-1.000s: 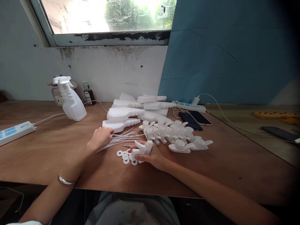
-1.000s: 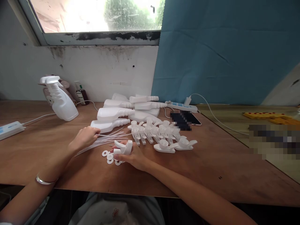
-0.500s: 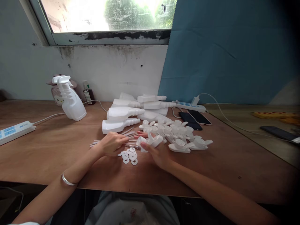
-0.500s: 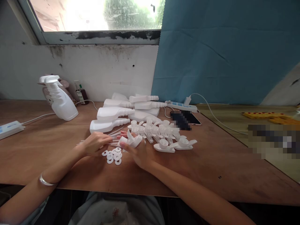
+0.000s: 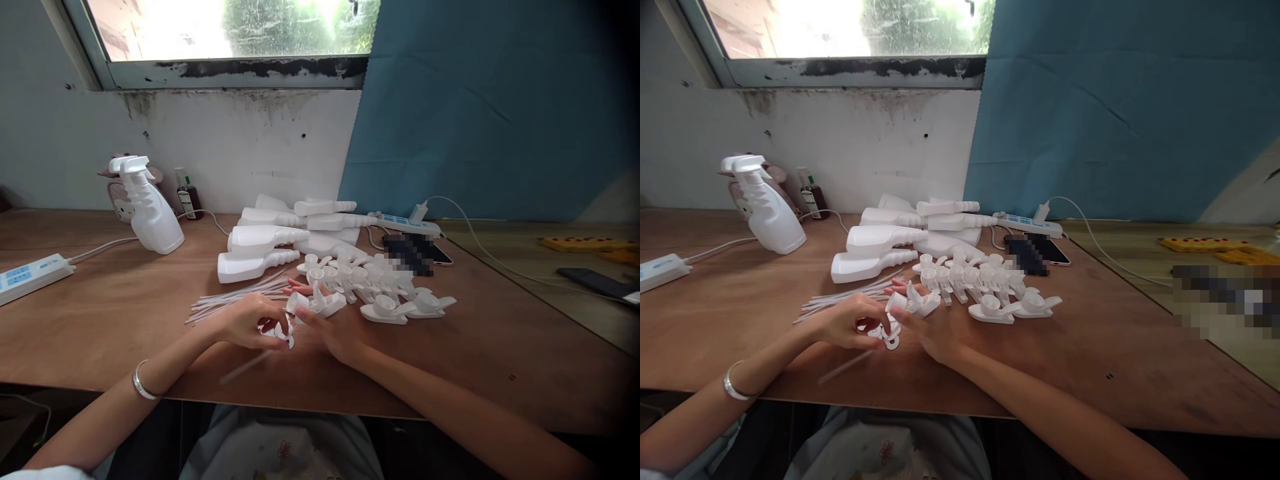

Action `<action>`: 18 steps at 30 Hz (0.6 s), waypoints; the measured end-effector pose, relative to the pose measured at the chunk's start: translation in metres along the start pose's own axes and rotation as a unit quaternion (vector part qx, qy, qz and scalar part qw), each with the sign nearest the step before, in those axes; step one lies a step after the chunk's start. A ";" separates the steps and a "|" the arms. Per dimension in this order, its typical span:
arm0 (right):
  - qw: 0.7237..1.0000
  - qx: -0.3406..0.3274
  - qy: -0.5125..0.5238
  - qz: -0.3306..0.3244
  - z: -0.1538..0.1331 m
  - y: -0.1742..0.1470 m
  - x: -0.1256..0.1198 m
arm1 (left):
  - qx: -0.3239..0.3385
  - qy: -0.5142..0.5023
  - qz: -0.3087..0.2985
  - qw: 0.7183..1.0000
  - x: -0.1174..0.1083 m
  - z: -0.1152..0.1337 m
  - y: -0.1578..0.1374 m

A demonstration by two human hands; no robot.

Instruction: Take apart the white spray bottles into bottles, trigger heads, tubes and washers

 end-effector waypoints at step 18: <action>0.996 -0.062 -0.004 0.067 -0.006 -0.004 -0.004 | -0.083 -0.403 -0.009 0.912 0.037 -0.008 0.017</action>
Point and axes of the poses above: each hand's wrist, its own y-axis towards the middle knuckle, its own x-axis out of the palm, z = x × y, the point moved 8 cm from there along y, towards the middle knuckle, and after that the axes turned 11 degrees about -z, right-handed, at the moved point
